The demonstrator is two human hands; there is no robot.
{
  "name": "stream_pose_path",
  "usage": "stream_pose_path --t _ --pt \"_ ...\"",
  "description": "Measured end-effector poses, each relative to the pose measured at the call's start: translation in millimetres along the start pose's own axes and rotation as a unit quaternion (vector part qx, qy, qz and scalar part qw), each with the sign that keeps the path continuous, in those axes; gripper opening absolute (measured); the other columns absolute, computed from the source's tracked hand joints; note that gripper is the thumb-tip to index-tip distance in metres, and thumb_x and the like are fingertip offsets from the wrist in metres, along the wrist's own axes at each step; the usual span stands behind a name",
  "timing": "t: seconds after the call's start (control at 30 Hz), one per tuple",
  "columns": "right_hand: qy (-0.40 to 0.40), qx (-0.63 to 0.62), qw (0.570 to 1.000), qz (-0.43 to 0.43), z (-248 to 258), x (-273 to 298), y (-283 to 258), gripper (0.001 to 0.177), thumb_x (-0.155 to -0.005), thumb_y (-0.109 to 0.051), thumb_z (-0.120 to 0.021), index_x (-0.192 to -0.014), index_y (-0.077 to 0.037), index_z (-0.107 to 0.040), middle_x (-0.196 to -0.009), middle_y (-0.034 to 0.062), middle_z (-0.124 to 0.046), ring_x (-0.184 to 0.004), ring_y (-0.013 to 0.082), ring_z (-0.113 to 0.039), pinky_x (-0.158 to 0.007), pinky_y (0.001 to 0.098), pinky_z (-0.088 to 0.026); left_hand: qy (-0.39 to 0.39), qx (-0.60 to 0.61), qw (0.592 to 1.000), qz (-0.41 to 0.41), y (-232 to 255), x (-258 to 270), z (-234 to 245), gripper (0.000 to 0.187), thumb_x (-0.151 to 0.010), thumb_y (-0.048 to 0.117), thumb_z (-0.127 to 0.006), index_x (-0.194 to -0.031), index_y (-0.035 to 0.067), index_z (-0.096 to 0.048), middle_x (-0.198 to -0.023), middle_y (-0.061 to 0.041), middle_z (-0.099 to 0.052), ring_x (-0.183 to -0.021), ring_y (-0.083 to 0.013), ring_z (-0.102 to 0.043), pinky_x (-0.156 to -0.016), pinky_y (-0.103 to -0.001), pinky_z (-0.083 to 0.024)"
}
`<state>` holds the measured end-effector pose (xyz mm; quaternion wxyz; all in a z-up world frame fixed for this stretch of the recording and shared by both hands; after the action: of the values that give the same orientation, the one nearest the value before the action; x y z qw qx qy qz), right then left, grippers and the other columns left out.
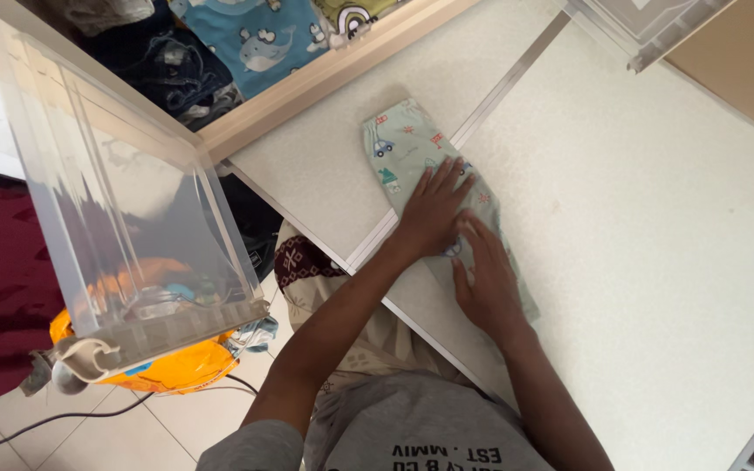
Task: The person folds baby clothes on a white table, including a patterned onesie and pants, then places them into a storage drawer alongside other garments.
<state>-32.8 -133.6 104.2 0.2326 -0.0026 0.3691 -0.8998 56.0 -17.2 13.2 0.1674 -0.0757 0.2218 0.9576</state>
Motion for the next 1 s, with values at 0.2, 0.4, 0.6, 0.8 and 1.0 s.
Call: stream_pose_path --t 0.2,0.4,0.6,0.8,1.0 --pt "0.038 0.137 0.990 0.010 -38 -16 27 0.071 -0.096 -0.024 -0.061 -0.156 0.002 -0.035 -0.163 0.0299 -0.030 -0.153 0.0435 -0.027 -0.124 0.0546 -0.020 -0.040 -0.059 0.997 0.033 -30 -14 25 0.076 -0.100 0.053 -0.054 -0.161 0.014 -0.034 -0.170 -0.017 -0.022 -0.159 -0.0334 -0.014 -0.127 -0.056 -0.009" --pt "-0.008 0.211 0.977 -0.019 -47 -3 44 0.070 -0.101 -0.039 -0.052 -0.158 -0.001 -0.035 -0.165 0.0272 -0.028 -0.154 0.0413 -0.025 -0.125 0.0539 -0.017 -0.024 -0.064 0.993 0.094 -61 -34 41 0.091 -0.092 0.071 -0.056 -0.162 0.018 -0.031 -0.169 -0.018 -0.018 -0.158 -0.0343 -0.011 -0.126 -0.056 -0.006" --pt "-0.005 0.213 0.977 -0.008 -42 8 40 0.071 -0.102 -0.041 -0.051 -0.158 -0.001 -0.034 -0.165 0.0280 -0.027 -0.154 0.0423 -0.024 -0.125 0.0542 -0.016 -0.024 -0.048 0.991 0.121 -85 -46 45 0.095 -0.088 0.073 -0.058 -0.162 0.020 -0.031 -0.171 -0.013 -0.019 -0.159 -0.0301 -0.011 -0.128 -0.054 -0.004" --pt "-0.006 0.201 0.980 -0.012 -40 8 37 0.072 -0.101 -0.040 -0.053 -0.158 -0.001 -0.034 -0.165 0.0283 -0.026 -0.154 0.0424 -0.023 -0.124 0.0552 -0.016 0.025 -0.045 0.992 0.114 -76 -42 46 0.102 -0.088 0.065 -0.066 -0.159 0.001 -0.029 -0.168 -0.023 -0.019 -0.157 -0.0369 -0.012 -0.126 -0.056 -0.004" --pt "0.005 0.136 0.990 -0.032 -32 6 30 0.069 -0.094 -0.032 -0.063 -0.150 0.001 -0.041 -0.161 0.0289 -0.030 -0.151 0.0439 -0.025 -0.122 0.0566 -0.017 -0.004 -0.037 0.995 0.094 -31 -5 37 0.093 -0.090 0.048 -0.070 -0.154 -0.007 -0.032 -0.166 -0.030 -0.019 -0.156 -0.0446 -0.014 -0.126 -0.059 -0.006"
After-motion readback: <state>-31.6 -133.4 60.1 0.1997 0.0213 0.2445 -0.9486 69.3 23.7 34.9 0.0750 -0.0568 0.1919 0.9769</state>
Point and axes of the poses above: each hand's wrist, its own x-axis away from the middle knuckle, its own z-axis out of the back of the hand, y = z × x, the point moved 6 cm from there along -x, towards the middle knuckle
